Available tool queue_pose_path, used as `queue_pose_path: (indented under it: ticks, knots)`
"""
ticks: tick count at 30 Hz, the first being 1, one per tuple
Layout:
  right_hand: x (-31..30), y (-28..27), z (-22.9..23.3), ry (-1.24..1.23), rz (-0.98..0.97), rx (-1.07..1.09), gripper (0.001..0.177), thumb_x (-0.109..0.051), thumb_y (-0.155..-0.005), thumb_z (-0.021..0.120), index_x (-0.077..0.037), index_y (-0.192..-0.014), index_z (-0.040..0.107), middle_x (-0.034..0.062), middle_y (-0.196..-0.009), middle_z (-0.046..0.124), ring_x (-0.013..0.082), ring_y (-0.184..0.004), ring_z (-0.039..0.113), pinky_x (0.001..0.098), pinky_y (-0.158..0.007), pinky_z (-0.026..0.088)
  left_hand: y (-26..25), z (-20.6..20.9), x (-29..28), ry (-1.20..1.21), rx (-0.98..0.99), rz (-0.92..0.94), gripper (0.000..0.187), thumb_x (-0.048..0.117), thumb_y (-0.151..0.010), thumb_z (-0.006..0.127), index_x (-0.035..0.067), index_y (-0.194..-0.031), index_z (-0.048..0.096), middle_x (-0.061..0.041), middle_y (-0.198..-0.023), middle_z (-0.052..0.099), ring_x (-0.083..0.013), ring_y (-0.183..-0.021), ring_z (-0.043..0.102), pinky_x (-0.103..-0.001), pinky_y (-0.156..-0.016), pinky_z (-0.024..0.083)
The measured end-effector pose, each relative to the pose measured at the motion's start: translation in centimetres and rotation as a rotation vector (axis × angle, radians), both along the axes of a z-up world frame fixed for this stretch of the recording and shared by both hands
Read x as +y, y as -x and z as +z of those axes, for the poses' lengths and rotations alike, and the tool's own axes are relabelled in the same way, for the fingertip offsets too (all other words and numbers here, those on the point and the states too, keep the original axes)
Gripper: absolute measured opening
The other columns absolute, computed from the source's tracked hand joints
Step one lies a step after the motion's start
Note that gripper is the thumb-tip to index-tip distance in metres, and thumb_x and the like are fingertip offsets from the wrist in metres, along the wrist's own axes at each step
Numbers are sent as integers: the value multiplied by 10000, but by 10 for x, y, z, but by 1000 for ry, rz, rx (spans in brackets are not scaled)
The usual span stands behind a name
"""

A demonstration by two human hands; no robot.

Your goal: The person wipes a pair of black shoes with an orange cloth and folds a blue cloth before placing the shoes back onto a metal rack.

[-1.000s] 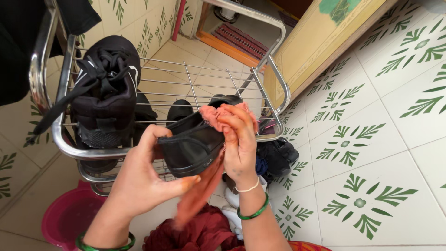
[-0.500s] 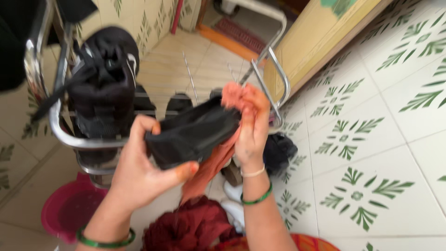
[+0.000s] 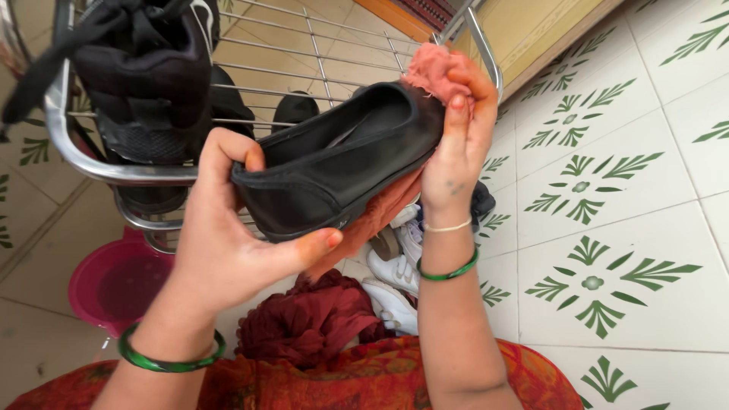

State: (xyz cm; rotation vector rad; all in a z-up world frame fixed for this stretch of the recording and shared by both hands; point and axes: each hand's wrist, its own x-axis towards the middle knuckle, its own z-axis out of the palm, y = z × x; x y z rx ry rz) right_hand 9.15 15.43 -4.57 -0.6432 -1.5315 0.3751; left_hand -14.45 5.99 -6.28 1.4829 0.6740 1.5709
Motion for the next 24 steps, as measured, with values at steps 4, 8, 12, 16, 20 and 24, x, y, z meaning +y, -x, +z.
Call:
queue_pose_path:
  ticks: [4, 8, 12, 16, 20, 24]
  knots:
    - [-45, 38, -13, -51, -96, -187, 371, -368, -1184, 424, -46, -1354, 493, 98, -1395, 534, 234, -1311, 541, 363, -1161, 425, -21, -12, 0, 51, 1, 118, 711, 240, -734, 948, 124, -1101, 350, -25, -1044, 565, -79, -965, 581, -219, -817, 535]
    - [-61, 57, -6, -160, -252, -432, 322, -325, -1196, 387, -70, -1292, 559, 102, -1357, 563, 267, -1320, 556, 399, -1158, 411, -20, -18, 5, 8, -5, 177, 729, 235, -733, 959, 110, -1126, 357, -17, -1060, 532, -89, -1001, 574, -232, -872, 525]
    - [-29, 33, 6, -181, -95, -124, 300, -290, -1151, 447, -22, -1184, 577, 142, -1248, 586, 275, -1090, 572, 423, -999, 444, -13, -21, 2, 17, -55, 5, 692, 210, -771, 949, 104, -1107, 352, -40, -1065, 545, -84, -1009, 592, -235, -912, 545]
    - [-6, -14, 17, -51, 45, -9, 259, -266, -1196, 491, -20, -1258, 542, 159, -1230, 630, 251, -1086, 610, 366, -1023, 472, -7, -18, 4, 15, -169, -171, 682, 142, -835, 928, 126, -1159, 328, -131, -1181, 671, -136, -1053, 691, -241, -888, 598]
    - [8, -47, 10, 112, 377, 95, 303, -341, -1166, 533, -70, -1297, 566, 147, -1086, 692, 267, -962, 709, 397, -931, 586, -14, -19, 3, 97, -268, -224, 704, 133, -757, 906, 140, -1145, 319, -124, -1198, 665, -134, -995, 680, -241, -836, 591]
    - [38, -91, -14, 510, 651, 466, 470, -407, -1138, 498, 45, -1149, 623, 175, -1087, 710, 267, -925, 705, 374, -910, 574, -25, -21, 4, 54, -299, -259, 685, 104, -852, 934, 116, -1179, 332, -108, -1119, 630, -134, -996, 640, -252, -903, 594]
